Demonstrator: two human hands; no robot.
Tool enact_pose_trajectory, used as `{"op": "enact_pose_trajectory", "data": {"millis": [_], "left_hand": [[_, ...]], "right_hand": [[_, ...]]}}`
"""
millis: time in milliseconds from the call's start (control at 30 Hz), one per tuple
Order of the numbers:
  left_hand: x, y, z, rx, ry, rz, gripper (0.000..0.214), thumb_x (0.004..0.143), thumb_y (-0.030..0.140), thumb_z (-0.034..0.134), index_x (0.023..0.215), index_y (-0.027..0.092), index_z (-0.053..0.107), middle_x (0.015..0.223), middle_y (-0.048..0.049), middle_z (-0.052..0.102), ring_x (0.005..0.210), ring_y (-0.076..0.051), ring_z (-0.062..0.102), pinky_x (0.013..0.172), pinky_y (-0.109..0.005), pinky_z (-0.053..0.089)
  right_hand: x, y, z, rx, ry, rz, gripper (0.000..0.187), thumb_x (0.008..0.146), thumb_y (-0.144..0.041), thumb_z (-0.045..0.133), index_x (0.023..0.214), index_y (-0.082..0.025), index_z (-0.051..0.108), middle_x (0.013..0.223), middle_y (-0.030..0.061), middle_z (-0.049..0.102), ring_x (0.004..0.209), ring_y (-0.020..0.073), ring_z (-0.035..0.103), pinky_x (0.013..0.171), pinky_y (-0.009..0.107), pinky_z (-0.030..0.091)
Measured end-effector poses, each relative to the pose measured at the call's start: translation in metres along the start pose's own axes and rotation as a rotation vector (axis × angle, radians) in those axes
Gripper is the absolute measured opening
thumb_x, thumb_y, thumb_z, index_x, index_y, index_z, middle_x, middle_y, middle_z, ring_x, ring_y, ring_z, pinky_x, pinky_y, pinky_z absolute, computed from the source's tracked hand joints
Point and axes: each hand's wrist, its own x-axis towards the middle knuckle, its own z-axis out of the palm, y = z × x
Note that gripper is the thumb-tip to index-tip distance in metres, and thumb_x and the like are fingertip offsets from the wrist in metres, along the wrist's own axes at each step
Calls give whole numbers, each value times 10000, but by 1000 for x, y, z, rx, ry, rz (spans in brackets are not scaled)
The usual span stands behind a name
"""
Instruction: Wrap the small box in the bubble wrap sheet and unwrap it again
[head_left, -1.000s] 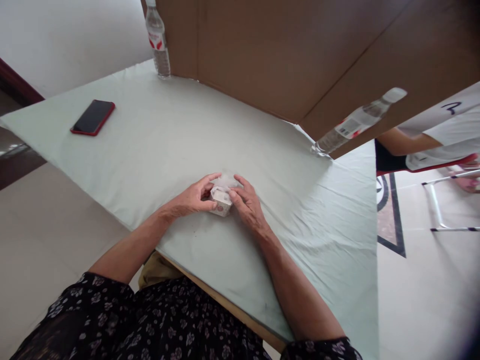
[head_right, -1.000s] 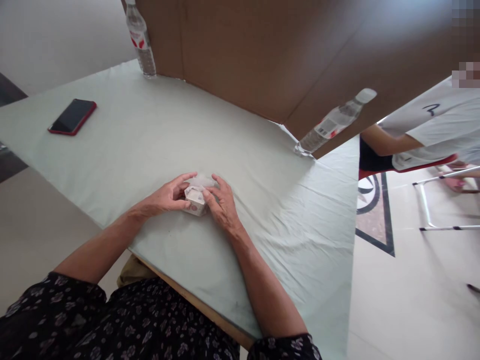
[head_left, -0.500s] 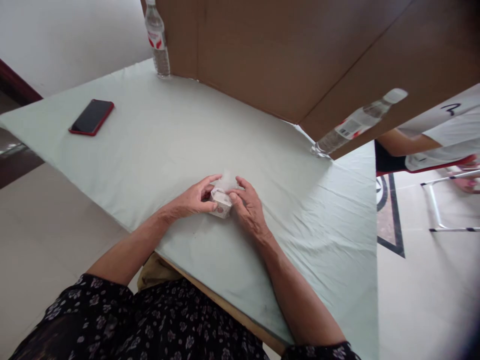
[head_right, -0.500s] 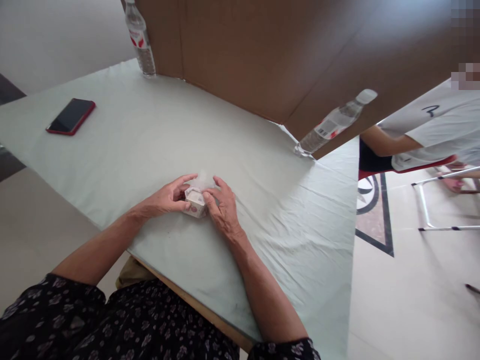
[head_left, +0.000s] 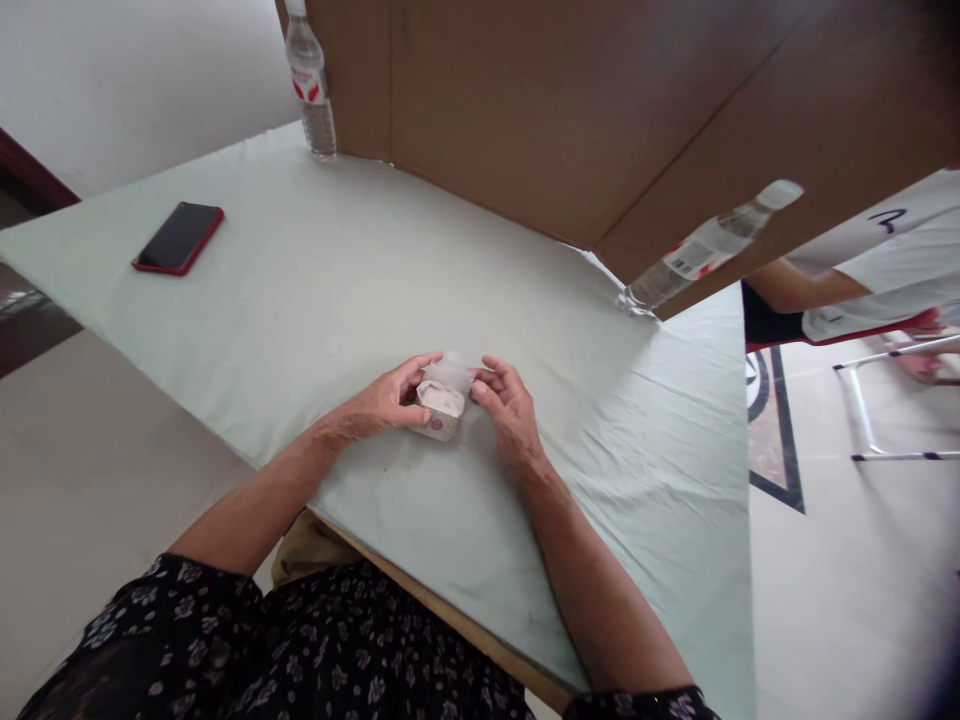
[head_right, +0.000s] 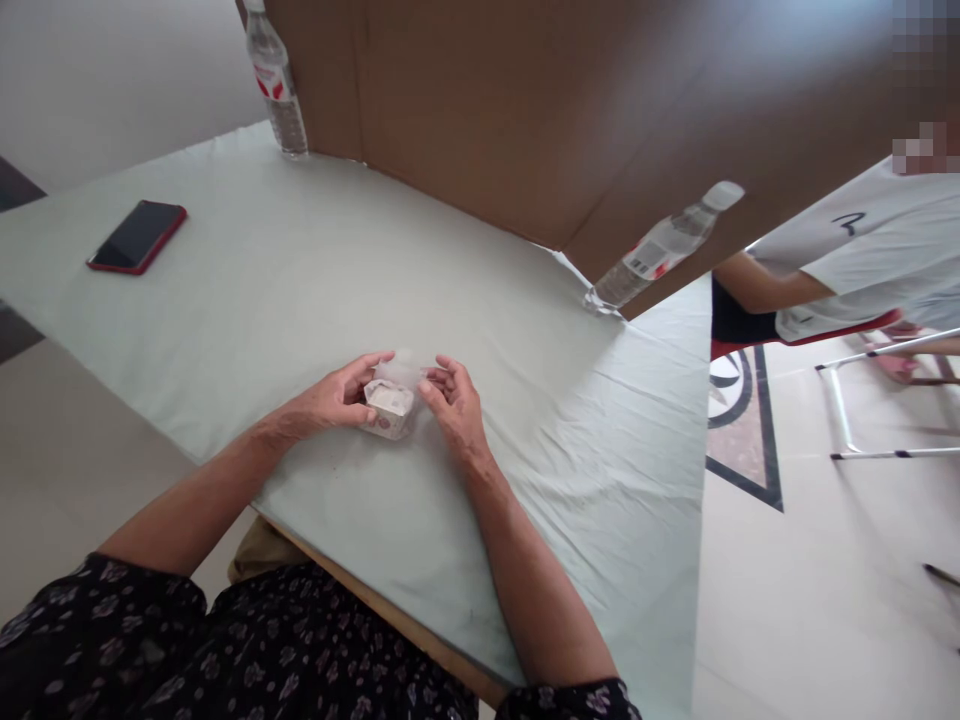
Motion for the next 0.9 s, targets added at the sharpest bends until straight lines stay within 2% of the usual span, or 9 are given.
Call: {"op": "enact_pose_trajectory", "data": {"millis": [67, 133, 233, 400, 567, 767, 833, 900], "left_hand": [[0, 0, 0, 4, 10, 0, 999, 659, 223, 761, 1555, 167, 323, 1281, -146, 631, 1172, -279, 631, 929, -364, 524], [1, 0, 1, -1, 31, -7, 963, 654, 227, 757, 1530, 158, 363, 1279, -141, 636, 1161, -275, 630, 916, -357, 520], [0, 2, 1, -3, 56, -21, 815, 650, 233, 757, 1421, 160, 502, 1224, -104, 659, 1092, -248, 636, 877, -331, 512], [-1, 8, 1, 28, 21, -80, 490, 669, 205, 713, 1153, 152, 664, 949, -29, 692, 884, -177, 642, 818, -299, 493], [-1, 9, 0, 14, 10, -97, 481, 633, 210, 748, 1105, 157, 666, 927, -20, 695, 853, -174, 646, 813, -312, 496], [-1, 8, -1, 2, 3, -97, 505, 669, 204, 730, 1167, 158, 662, 950, -28, 722, 875, -179, 666, 858, -334, 503], [-1, 8, 0, 2, 7, -96, 501, 677, 212, 743, 1169, 158, 668, 958, -32, 730, 890, -185, 671, 859, -332, 504], [-1, 8, -1, -5, 3, -90, 479, 692, 210, 735, 1164, 159, 675, 969, -36, 735, 906, -187, 676, 859, -327, 506]], "right_hand": [[0, -1, 1, -23, -49, 45, 674, 759, -634, 737, 1267, -221, 578, 1026, 70, 699, 940, 220, 666, 871, 380, 546], [-2, -4, 4, -64, -71, 48, 664, 757, -636, 732, 1248, -205, 613, 965, 54, 693, 878, 208, 656, 831, 369, 546], [-9, -10, 9, -143, -76, -9, 613, 778, -601, 719, 1230, -193, 650, 1039, 72, 708, 887, 206, 651, 853, 374, 540], [-14, -15, 11, -256, -85, -86, 486, 807, -540, 697, 1171, -217, 691, 1064, 64, 739, 922, 220, 662, 879, 384, 529], [0, -19, 12, -247, -39, -89, 365, 802, -521, 704, 1006, -220, 733, 949, 42, 753, 879, 210, 657, 856, 369, 511], [8, -30, 17, -163, -28, -134, 235, 869, -449, 663, 870, -223, 729, 843, 16, 738, 797, 177, 646, 809, 334, 509], [6, -33, 15, -197, -23, -170, 216, 884, -431, 649, 866, -229, 724, 850, 15, 739, 831, 185, 658, 852, 347, 505], [5, -35, 11, -205, -32, -194, 218, 892, -425, 640, 971, -240, 723, 943, 27, 755, 921, 201, 675, 918, 374, 497]]}}
